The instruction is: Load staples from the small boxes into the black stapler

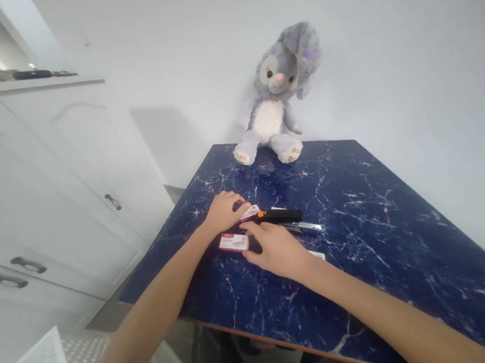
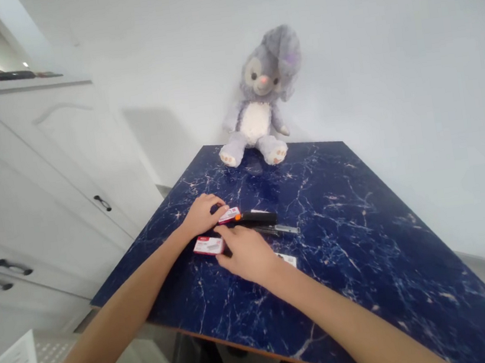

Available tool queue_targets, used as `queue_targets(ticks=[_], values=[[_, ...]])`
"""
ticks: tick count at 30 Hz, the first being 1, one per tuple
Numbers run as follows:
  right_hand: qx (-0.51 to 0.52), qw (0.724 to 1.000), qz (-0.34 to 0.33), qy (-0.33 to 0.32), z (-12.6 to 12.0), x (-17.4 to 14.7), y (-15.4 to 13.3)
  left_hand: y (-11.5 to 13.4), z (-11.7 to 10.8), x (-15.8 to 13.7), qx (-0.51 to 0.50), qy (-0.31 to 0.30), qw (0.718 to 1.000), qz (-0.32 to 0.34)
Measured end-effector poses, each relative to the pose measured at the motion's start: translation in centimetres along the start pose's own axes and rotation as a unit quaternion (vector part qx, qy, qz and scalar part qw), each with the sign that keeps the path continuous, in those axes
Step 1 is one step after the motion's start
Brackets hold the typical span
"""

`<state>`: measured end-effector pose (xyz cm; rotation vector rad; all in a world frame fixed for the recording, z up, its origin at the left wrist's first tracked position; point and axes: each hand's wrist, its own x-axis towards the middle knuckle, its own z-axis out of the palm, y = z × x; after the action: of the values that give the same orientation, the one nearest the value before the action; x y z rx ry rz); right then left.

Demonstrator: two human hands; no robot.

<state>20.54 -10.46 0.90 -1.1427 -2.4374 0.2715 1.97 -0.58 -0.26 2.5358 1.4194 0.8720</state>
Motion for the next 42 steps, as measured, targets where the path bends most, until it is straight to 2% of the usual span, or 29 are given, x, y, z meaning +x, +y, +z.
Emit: queue_targets(ticks=[3,5,6,8,11,13,16,25,42], values=[[0.018,0.997,0.017,0.069,-2.1,-1.8,2.1,0.8,-0.4,0.0,-0.112,0.088,0.989,-0.040],[0.023,0.991,0.029,0.127,-3.4,-3.2,3.6,1.8,-0.6,-0.2,-0.235,0.099,0.965,-0.063],[0.024,0.987,0.034,0.153,-3.8,-3.8,4.3,2.4,-0.7,-0.4,-0.303,0.083,0.947,-0.070],[0.022,0.981,0.028,0.191,-4.2,-4.7,5.5,3.6,-0.7,-0.7,-0.416,0.011,0.906,-0.074],[0.008,0.976,0.002,0.217,-4.1,-5.3,6.6,4.9,-0.2,-1.1,-0.495,-0.105,0.860,-0.067],[0.004,0.975,-0.010,0.224,-4.0,-5.4,7.0,5.2,0.2,-1.2,-0.519,-0.141,0.841,-0.060],[0.004,0.975,-0.020,0.221,-3.9,-5.4,7.2,5.1,0.7,-1.2,-0.547,-0.155,0.821,-0.060],[0.008,0.976,-0.019,0.215,-3.9,-5.5,7.2,4.6,1.2,-1.1,-0.573,-0.163,0.799,-0.088],[-0.005,0.973,0.002,0.231,-3.5,-5.6,7.3,4.0,1.5,-0.9,-0.581,-0.148,0.794,-0.102]])
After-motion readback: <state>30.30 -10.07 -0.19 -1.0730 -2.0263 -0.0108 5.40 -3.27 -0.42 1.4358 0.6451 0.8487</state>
